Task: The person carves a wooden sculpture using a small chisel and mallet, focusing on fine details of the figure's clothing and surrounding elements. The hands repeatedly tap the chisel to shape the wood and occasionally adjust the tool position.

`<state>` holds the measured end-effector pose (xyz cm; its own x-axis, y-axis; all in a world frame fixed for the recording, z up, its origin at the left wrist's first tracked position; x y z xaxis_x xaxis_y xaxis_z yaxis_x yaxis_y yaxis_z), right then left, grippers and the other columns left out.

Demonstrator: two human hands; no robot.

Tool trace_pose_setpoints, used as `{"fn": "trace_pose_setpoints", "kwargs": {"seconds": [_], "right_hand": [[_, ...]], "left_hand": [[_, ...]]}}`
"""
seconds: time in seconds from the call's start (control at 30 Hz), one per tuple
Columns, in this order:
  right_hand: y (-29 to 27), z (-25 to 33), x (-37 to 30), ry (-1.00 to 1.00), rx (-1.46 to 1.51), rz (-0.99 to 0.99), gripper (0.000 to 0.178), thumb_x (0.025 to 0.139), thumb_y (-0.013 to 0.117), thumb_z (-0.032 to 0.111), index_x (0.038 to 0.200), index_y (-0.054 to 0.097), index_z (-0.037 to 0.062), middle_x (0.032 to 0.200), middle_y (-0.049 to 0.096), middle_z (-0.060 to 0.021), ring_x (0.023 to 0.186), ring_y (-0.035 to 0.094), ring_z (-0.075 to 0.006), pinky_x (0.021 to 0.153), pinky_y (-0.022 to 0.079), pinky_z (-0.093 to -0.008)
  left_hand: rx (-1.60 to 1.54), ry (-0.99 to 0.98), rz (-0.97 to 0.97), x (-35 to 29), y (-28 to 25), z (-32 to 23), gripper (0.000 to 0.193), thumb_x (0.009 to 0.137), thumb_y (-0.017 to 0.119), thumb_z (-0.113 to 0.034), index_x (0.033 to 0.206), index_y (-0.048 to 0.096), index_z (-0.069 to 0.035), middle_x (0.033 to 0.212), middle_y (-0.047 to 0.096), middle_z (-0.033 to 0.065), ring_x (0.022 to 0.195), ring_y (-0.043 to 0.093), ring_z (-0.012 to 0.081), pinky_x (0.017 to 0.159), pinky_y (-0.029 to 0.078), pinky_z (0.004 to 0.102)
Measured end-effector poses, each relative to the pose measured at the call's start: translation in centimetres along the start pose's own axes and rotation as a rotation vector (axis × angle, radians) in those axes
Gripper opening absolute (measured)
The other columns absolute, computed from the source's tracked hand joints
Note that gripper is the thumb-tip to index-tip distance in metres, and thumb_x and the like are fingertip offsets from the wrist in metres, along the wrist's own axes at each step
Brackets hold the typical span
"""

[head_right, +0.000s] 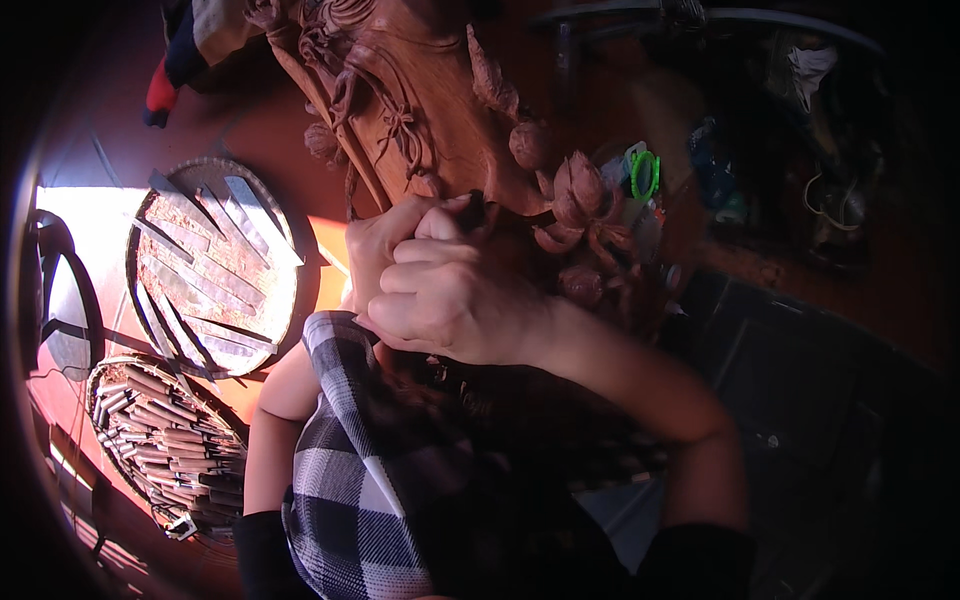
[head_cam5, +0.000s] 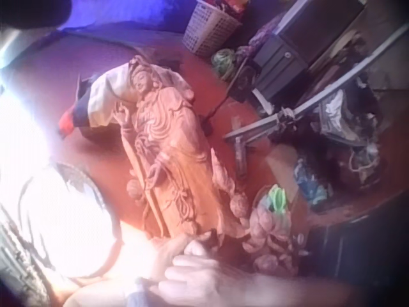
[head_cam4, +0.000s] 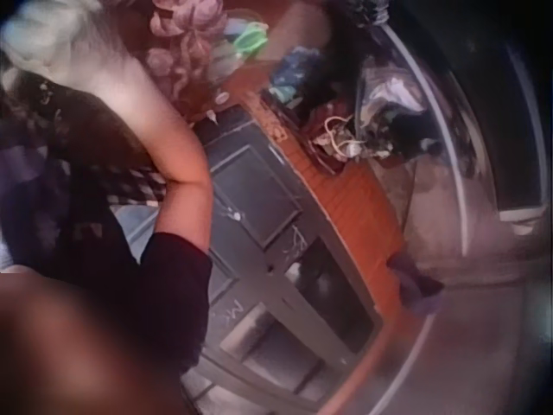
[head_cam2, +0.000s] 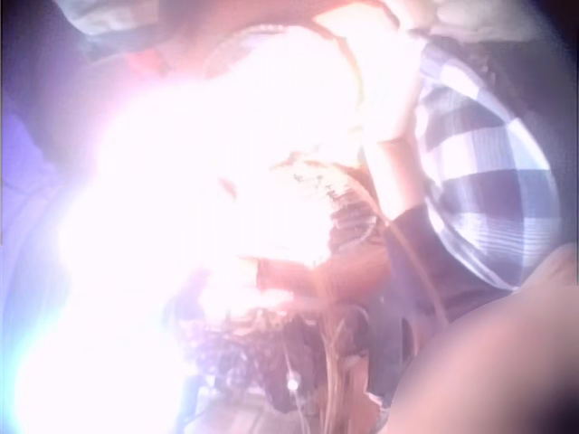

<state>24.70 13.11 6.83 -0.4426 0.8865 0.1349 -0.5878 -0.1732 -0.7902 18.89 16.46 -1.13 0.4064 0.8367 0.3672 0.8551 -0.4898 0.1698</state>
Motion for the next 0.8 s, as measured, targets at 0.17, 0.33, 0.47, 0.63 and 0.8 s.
{"fn": "trace_pose_setpoints", "kwargs": {"seconds": [0.17, 0.33, 0.47, 0.63, 0.8], "right_hand": [[0.9, 0.7, -0.4, -0.063, 0.096, 0.005, 0.031, 0.078, 0.078, 0.012, 0.064, 0.051, 0.0084, 0.064, 0.047, -0.0043, 0.064, 0.052, -0.0219, 0.065, 0.041, -0.0343], [0.7, -0.5, -0.3, -0.015, 0.014, -0.019, 0.032, 0.080, 0.078, 0.013, 0.064, 0.050, 0.0092, 0.065, 0.045, -0.0025, 0.064, 0.051, -0.0207, 0.070, 0.039, -0.0364], [0.4, 0.4, -0.2, -0.068, 0.124, -0.016, 0.032, 0.078, 0.079, 0.013, 0.065, 0.050, 0.0095, 0.065, 0.046, -0.0022, 0.063, 0.050, -0.0211, 0.068, 0.038, -0.0355], [1.0, -0.4, -0.4, 0.013, 0.105, -0.034, 0.033, 0.078, 0.079, 0.012, 0.064, 0.050, 0.0099, 0.062, 0.044, -0.0019, 0.062, 0.049, -0.0206, 0.070, 0.039, -0.0372], [0.4, 0.0, -0.4, -0.003, 0.074, -0.029, 0.032, 0.080, 0.077, 0.014, 0.064, 0.050, 0.0100, 0.064, 0.044, -0.0024, 0.063, 0.050, -0.0212, 0.070, 0.039, -0.0372]], "left_hand": [[-0.026, -0.025, -0.052, -0.9, -0.2, -0.2, 0.017, 0.083, 0.067, -0.012, 0.091, 0.061, 0.002, 0.069, 0.062, 0.0093, 0.061, 0.067, 0.0241, 0.059, 0.052, 0.0312], [-0.098, -0.016, -0.032, 0.6, -0.3, -0.8, 0.017, 0.082, 0.068, -0.011, 0.091, 0.063, 0.003, 0.069, 0.062, 0.0098, 0.062, 0.067, 0.0223, 0.060, 0.052, 0.0306], [-0.032, -0.051, 0.008, -0.1, -0.5, -0.6, 0.013, 0.083, 0.067, -0.008, 0.089, 0.062, 0.002, 0.070, 0.062, 0.0100, 0.063, 0.066, 0.0215, 0.061, 0.052, 0.0294], [-0.040, -0.098, 0.003, -0.2, 0.1, -0.1, 0.011, 0.082, 0.068, -0.006, 0.087, 0.061, 0.002, 0.068, 0.060, 0.0081, 0.060, 0.063, 0.0187, 0.059, 0.050, 0.0275], [-0.111, -0.049, -0.123, -0.4, 0.0, -0.3, 0.016, 0.081, 0.069, -0.005, 0.095, 0.065, 0.001, 0.067, 0.061, 0.0050, 0.058, 0.062, 0.0152, 0.056, 0.047, 0.0251]]}}
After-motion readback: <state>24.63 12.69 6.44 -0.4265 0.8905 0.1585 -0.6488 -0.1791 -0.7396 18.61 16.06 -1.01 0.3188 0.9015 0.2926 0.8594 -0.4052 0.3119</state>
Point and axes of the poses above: each hand's wrist, its own x-axis towards the middle knuckle, its own y-axis out of the palm, z = x × y, the point moved 5 cm from there along x, towards the middle knuckle
